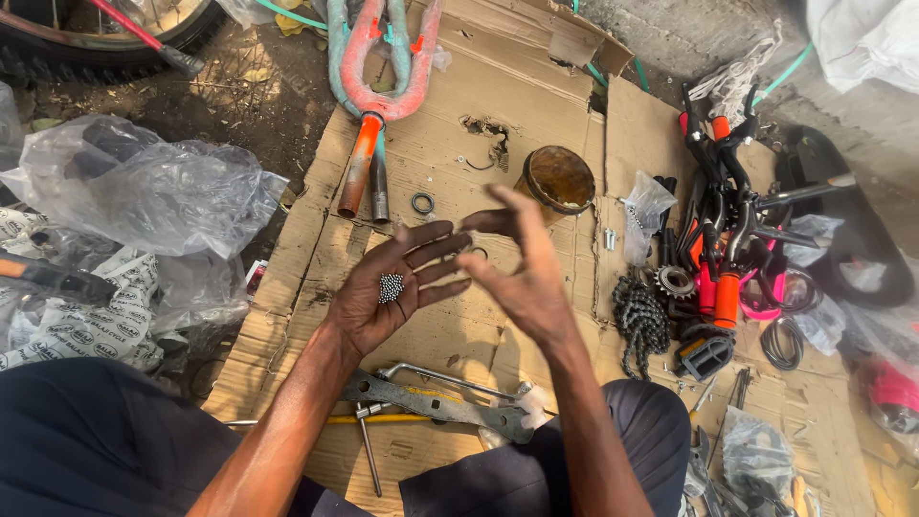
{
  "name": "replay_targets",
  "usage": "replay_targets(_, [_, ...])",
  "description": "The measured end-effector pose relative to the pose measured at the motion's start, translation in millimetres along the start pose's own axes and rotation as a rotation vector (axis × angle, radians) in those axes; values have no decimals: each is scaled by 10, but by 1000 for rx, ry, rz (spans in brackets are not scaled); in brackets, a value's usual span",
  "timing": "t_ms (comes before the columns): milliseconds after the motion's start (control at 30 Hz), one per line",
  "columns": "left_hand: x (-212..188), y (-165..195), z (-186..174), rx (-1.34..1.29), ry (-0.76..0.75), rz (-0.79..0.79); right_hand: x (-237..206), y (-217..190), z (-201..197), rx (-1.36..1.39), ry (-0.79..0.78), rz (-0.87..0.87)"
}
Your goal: The person sits on a cardboard sheet and assembles small ball bearings into metal bearing races by hand. They pick up bearings from a plastic bag, place them into the races, and then handle two bicycle forks, inserting a metal tube into each fork's steerer tube.
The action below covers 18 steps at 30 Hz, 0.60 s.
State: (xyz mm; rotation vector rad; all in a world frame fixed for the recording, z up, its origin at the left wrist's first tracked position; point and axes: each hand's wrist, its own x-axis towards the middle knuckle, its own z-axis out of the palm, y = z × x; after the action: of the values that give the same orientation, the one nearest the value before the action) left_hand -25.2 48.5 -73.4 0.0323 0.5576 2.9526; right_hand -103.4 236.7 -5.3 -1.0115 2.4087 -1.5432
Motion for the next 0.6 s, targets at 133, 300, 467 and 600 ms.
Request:
replay_targets(133, [-1,-31,13,157,-16,20,-10,-378,162,-53,-43,12])
replay_targets(300, [13,1,-46,102,101,88,-188,-377,310,-152,199,276])
replay_targets(467, [26,82,-142,-67,173,147,-504,-170,399,-797,-13,-44])
replay_targets(600, [10,51,-151,-96,166,176,-717,-153,599,-732,203,-8])
